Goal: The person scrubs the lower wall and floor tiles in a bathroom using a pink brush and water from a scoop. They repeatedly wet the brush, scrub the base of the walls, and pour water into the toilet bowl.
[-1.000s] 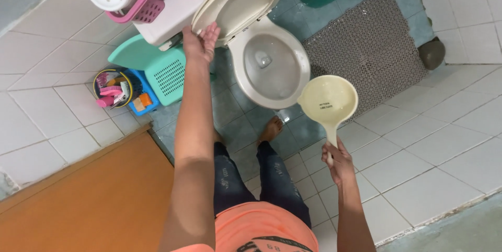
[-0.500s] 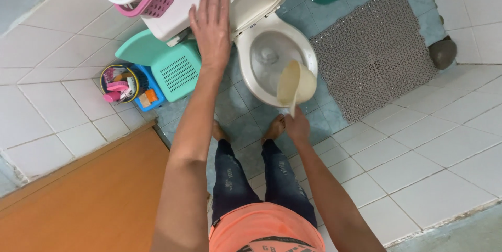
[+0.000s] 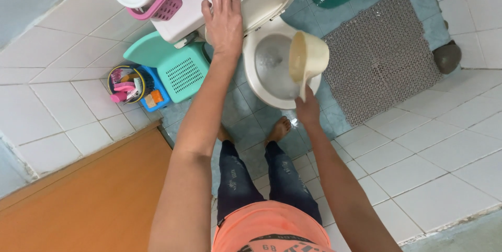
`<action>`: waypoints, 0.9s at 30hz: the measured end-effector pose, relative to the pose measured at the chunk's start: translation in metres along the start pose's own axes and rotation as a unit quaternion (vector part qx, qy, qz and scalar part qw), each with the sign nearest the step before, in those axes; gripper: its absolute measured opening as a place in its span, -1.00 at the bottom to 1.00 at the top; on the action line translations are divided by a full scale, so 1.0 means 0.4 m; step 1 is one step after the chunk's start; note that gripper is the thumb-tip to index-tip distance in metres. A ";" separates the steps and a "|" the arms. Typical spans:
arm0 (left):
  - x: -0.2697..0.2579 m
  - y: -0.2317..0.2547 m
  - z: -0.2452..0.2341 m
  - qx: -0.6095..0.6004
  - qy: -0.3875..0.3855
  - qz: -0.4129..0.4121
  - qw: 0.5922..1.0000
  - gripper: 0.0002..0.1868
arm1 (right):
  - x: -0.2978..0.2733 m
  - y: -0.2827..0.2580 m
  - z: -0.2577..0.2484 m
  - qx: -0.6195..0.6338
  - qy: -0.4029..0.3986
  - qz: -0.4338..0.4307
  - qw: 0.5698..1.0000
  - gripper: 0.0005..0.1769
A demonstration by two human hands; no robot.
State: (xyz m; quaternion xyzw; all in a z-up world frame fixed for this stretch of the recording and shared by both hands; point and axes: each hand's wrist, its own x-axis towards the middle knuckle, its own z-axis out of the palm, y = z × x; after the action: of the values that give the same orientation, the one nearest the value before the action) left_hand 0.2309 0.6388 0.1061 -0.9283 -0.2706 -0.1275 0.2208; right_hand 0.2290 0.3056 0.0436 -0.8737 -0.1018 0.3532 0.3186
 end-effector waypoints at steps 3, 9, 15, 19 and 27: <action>-0.013 0.021 -0.041 0.044 -0.027 -0.040 0.998 -0.11 | -0.020 -0.027 -0.062 0.315 -0.030 0.158 0.935 -0.31; -0.005 0.006 -0.140 -0.069 -0.035 0.010 0.997 0.27 | 0.003 0.214 -0.102 0.641 -0.085 0.283 0.709 -0.81; 0.004 0.024 -0.162 -0.093 0.044 0.078 0.992 -0.06 | -0.076 0.371 -0.201 0.677 -0.057 0.295 0.672 -0.81; -0.034 0.053 -0.185 -0.239 0.027 0.068 0.968 -0.07 | -0.098 0.448 -0.257 0.716 0.004 0.318 0.622 -0.83; -0.426 0.034 -0.055 -0.336 -0.024 -0.090 0.937 -0.85 | -0.152 0.466 -0.414 0.758 0.048 0.294 0.581 -0.82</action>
State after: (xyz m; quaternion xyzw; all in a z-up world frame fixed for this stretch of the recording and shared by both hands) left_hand 0.0962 0.5418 0.0601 -0.9228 -0.3000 -0.2079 -0.1235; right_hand 0.2887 0.0563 0.0508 -0.3128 0.4804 0.3338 0.7483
